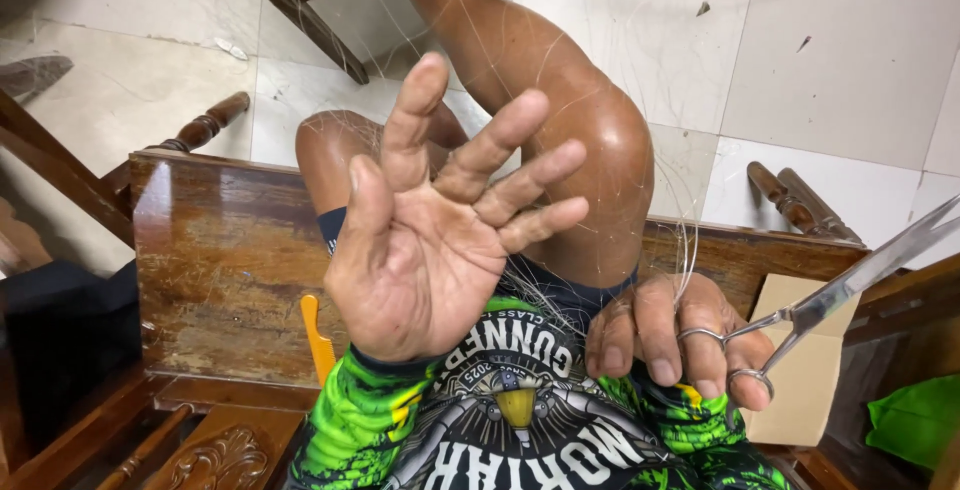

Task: Untangling and trimming a fine monofilament fishing net using scissors while seated.

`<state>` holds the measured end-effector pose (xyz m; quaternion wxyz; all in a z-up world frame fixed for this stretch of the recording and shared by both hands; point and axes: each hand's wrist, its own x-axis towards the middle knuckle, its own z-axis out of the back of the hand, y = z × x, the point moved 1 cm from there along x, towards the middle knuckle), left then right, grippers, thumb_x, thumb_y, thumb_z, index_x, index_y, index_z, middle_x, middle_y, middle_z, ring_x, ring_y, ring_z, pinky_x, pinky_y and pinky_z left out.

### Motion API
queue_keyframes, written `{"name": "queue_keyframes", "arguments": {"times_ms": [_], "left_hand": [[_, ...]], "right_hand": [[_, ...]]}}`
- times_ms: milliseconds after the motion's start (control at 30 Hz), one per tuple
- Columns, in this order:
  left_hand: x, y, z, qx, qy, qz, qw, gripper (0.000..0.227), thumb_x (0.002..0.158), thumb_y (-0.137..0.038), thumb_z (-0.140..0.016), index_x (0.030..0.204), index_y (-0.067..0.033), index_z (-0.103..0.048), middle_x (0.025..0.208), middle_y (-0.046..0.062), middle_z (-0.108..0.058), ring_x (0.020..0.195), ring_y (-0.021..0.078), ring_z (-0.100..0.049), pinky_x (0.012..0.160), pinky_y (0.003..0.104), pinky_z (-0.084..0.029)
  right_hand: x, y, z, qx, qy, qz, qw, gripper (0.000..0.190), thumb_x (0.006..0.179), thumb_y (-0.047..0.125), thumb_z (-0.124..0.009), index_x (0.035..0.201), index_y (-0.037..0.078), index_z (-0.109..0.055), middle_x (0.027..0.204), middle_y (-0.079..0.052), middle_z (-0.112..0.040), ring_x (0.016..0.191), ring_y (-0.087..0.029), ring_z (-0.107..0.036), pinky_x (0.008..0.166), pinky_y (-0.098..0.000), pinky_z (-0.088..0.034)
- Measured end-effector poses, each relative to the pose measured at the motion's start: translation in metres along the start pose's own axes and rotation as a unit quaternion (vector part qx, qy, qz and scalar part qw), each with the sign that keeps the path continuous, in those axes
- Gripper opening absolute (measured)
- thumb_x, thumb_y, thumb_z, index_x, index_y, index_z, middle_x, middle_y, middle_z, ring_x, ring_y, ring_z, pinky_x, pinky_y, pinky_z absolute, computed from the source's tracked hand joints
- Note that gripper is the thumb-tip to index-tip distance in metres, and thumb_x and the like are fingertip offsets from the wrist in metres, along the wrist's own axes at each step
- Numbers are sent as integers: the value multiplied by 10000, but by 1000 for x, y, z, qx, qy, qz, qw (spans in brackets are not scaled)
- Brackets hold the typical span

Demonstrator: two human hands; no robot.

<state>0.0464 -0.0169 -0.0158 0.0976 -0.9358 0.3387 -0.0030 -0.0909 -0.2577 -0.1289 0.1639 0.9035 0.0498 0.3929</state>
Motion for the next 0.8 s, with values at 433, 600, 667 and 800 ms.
{"name": "queue_keyframes", "arguments": {"times_ms": [433,600,667,800], "left_hand": [[-24,2,20,80,26,-61,995,784,1336,-216,-552,2017,-111,-179,1805,539,-556,1506,713,-728,1192,752,-729],[-23,6,24,128,25,-79,988,753,1321,-99,-672,1975,-33,-304,1615,465,-739,1320,586,-863,1126,617,-786],[-21,8,23,135,27,-85,987,742,1314,-80,-697,1957,-10,-334,1575,452,-764,1260,549,-887,1100,583,-793],[-15,12,18,179,-19,-112,977,578,1276,-31,-794,1794,30,-544,1393,317,-856,1188,396,-886,1081,462,-762]], "right_hand": [[-6,2,4,-7,-17,-3,1000,359,1139,377,-922,1322,67,-931,1436,-160,-775,1520,-510,-707,1232,-701,-650],[-5,2,1,-17,-24,-9,1000,320,1133,374,-918,1266,83,-925,1399,-152,-779,1500,-502,-717,1222,-683,-655],[-3,2,-1,-20,-31,-2,999,313,1129,369,-915,1242,78,-919,1384,-161,-779,1493,-505,-718,1216,-676,-656],[0,4,-4,-19,-47,-28,998,276,1127,348,-931,1199,82,-923,1337,-146,-782,1470,-484,-725,1218,-664,-645]]}}
